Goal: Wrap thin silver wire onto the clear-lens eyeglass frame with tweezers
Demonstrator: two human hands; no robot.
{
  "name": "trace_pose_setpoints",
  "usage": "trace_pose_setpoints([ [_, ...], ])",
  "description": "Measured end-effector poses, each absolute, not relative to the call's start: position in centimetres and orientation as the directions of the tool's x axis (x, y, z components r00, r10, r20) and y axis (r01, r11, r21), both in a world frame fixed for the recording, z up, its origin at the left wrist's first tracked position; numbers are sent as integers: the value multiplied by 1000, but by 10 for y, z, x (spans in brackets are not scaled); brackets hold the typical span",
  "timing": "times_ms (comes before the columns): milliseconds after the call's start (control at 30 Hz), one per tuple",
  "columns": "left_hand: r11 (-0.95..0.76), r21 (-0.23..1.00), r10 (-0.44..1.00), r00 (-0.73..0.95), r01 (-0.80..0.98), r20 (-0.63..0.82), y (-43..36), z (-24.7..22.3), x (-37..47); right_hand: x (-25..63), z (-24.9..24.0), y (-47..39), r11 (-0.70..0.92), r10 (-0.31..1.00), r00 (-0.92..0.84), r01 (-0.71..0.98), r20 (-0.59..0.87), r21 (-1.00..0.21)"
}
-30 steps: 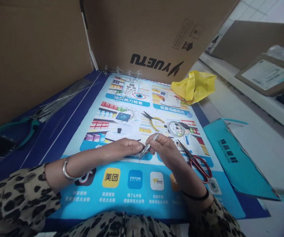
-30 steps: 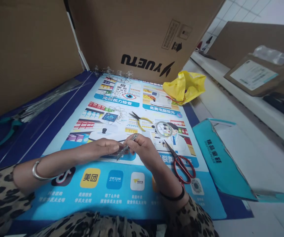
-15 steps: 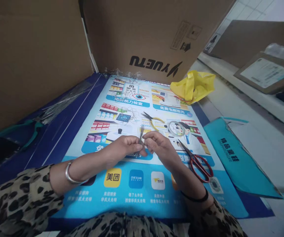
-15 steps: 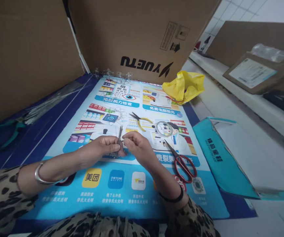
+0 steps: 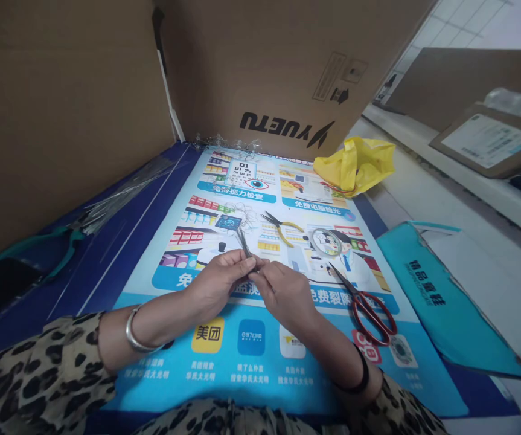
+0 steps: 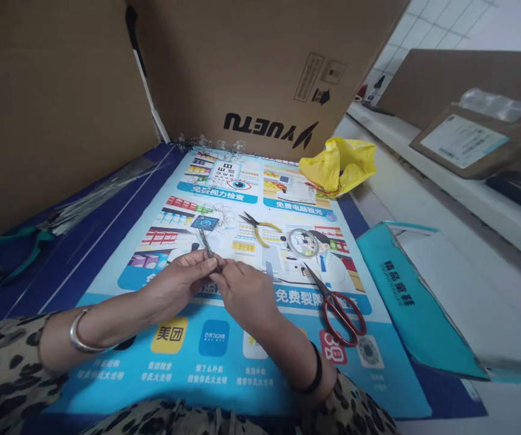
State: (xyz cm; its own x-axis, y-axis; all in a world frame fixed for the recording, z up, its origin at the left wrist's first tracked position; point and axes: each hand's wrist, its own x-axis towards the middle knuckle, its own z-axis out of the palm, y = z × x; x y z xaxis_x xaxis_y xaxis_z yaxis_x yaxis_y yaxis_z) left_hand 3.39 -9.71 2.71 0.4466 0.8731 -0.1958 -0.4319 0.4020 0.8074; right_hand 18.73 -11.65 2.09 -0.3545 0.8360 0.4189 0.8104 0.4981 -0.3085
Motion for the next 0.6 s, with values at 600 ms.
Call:
trace_pose_setpoints([
  [600, 396, 807, 892, 393, -439, -224, -93, 24, 31, 197, 28, -117, 352, 913, -93, 673, 397, -651],
])
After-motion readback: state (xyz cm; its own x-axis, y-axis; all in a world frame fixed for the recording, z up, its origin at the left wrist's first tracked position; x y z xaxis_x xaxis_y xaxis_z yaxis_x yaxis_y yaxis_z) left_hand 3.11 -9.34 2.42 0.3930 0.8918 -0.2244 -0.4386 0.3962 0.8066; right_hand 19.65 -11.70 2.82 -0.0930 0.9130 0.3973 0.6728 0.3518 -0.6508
